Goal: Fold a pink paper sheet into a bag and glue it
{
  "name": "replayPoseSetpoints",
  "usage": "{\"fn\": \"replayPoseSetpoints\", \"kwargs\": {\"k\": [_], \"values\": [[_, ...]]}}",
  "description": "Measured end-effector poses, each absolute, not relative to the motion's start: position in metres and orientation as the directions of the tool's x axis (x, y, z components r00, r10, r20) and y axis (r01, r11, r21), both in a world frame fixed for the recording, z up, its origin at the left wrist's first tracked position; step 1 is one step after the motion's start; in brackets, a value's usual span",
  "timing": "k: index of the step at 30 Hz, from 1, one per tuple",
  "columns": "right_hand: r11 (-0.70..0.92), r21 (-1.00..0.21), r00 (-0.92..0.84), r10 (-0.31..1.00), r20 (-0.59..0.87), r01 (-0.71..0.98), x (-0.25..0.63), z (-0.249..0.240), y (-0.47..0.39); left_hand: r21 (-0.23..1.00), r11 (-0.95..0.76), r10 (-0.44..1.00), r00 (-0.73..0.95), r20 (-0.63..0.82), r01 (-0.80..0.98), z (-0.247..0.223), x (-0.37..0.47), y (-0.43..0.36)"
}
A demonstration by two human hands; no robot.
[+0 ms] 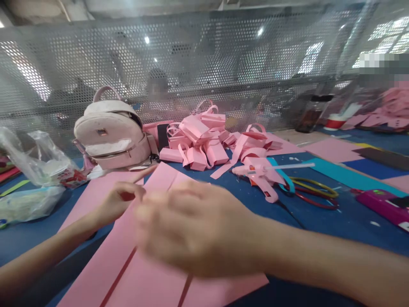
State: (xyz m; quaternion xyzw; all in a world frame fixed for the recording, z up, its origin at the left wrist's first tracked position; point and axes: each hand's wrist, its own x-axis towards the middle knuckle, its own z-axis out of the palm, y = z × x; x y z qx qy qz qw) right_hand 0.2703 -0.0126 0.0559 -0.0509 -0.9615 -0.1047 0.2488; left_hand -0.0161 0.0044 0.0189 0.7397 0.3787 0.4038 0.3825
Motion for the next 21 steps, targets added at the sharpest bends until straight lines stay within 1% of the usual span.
{"fn": "replayPoseSetpoints", "kwargs": {"k": [2,5,8,10,12,14,17,21], "values": [[0.986,0.122,-0.884,0.043,0.466,0.113,0.252,0.069,0.019,0.914,-0.341,0.843,0.502,0.194,0.22,0.018,-0.009,0.015],[0.998,0.036,-0.935,0.039,0.353,0.055,0.235,0.066,0.047,0.929,-0.284,0.778,0.624,0.078,0.239,0.016,0.005,0.03],[0.986,-0.051,-0.951,0.168,0.259,0.16,0.233,0.054,0.053,0.949,-0.219,0.728,0.686,0.003,0.228,0.012,0.015,0.042],[0.959,-0.131,-0.94,0.275,0.202,0.252,0.236,0.047,0.053,0.967,-0.152,0.713,0.701,-0.037,0.206,0.007,0.017,0.046],[0.927,-0.192,-0.924,0.351,0.154,0.321,0.241,0.043,0.054,0.982,-0.078,0.711,0.7,-0.065,0.17,0.003,0.017,0.048],[0.904,-0.221,-0.908,0.4,0.125,0.367,0.247,0.04,0.055,0.991,-0.009,0.717,0.692,-0.086,0.133,0.001,0.014,0.048],[0.882,-0.234,-0.896,0.437,0.082,0.409,0.257,0.032,0.06,0.992,0.071,0.722,0.681,-0.122,0.103,0.007,0.005,0.045],[0.84,-0.237,-0.863,0.504,0.007,0.489,0.271,0.022,0.068,0.986,0.102,0.699,0.695,-0.165,0.132,0.028,-0.016,0.04]]}}
